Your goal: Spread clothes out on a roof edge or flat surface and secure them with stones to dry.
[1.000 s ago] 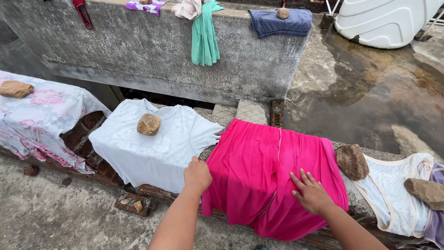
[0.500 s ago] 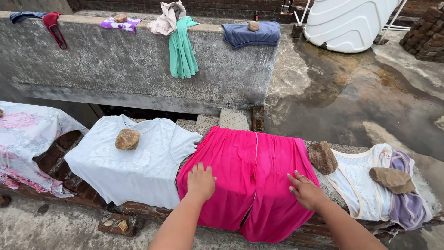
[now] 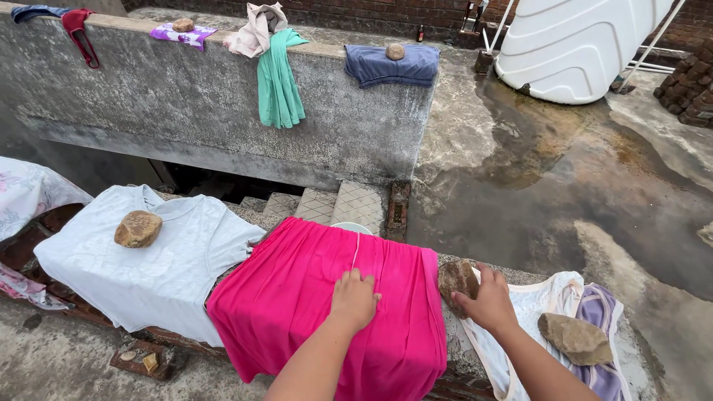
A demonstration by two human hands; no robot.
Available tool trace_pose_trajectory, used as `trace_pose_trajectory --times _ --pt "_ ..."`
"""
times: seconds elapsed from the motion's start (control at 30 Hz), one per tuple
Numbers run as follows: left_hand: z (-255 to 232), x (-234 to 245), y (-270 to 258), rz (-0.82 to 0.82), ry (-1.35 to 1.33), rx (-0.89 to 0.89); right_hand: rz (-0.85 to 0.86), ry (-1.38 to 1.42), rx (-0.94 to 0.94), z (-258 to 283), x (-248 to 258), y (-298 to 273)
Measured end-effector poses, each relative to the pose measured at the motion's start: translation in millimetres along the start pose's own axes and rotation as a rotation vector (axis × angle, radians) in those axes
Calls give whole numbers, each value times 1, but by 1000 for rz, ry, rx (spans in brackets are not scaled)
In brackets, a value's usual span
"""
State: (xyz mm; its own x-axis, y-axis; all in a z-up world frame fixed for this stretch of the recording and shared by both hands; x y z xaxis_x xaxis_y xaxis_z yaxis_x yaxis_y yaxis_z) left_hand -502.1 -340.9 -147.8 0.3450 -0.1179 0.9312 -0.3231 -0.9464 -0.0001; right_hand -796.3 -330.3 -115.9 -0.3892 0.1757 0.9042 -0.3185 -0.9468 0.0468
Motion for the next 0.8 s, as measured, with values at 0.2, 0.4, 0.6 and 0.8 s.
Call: trace_pose_trajectory --times 0.2,0.4,0.6,0.8 --pt "-76 -39 61 -131 -170 -116 222 75 -18 5 -31 31" --pt "-99 -100 106 -72 -300 -56 224 146 -132 7 2 57" --pt "-101 -91 126 -124 -462 212 234 212 -215 -46 -10 91" --pt "-88 -81 136 -193 -500 508 417 582 -188 -69 -64 99"
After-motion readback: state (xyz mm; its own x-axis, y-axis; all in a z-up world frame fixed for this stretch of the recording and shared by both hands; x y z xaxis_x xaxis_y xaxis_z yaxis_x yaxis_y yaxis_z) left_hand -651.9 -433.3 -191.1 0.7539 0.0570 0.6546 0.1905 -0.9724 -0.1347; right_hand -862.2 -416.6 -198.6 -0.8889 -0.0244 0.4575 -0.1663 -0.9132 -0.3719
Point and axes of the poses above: each hand's wrist, its own y-axis towards the middle knuckle, its own x-axis out of the back of the hand, z = x × y, the point moved 10 cm from there along y, towards the middle knuckle, and after that the axes turned 8 degrees about -x, right-handed, at the moved point
